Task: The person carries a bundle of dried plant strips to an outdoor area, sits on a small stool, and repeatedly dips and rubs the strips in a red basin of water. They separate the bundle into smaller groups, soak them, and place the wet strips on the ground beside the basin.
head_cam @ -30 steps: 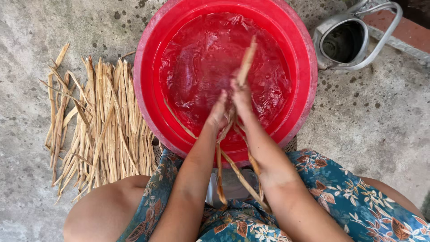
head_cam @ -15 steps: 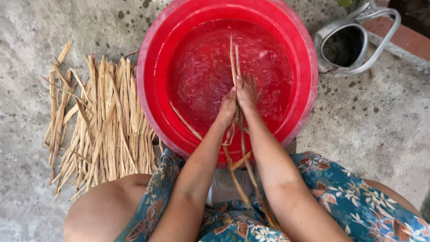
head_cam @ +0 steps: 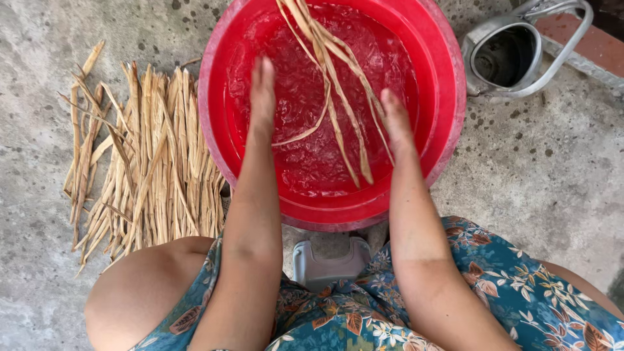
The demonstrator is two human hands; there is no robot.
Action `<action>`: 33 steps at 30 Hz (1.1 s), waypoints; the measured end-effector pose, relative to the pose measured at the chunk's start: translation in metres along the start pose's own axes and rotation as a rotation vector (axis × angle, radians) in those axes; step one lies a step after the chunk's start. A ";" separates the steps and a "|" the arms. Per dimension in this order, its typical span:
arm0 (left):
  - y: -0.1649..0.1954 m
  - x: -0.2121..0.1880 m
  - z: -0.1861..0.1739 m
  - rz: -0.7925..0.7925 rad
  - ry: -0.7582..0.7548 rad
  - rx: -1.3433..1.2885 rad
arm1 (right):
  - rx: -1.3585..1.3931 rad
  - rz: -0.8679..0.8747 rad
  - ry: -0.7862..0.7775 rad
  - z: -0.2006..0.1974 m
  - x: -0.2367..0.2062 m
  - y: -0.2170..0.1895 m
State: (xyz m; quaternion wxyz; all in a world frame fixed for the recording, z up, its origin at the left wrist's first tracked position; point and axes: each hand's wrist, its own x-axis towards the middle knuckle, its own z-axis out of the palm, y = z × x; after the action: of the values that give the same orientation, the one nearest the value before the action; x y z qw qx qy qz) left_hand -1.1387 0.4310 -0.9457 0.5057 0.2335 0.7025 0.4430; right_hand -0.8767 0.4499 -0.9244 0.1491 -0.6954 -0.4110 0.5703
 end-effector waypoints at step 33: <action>-0.089 -0.086 0.051 -0.449 -0.198 0.075 | 0.011 0.094 -0.054 0.062 -0.031 0.038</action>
State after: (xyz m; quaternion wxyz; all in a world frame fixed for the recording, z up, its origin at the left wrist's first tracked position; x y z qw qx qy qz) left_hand -1.0488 0.3396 -0.9844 0.6488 0.1324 0.6997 0.2682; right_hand -0.9186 0.3872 -0.9479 0.1147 -0.6974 -0.3784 0.5977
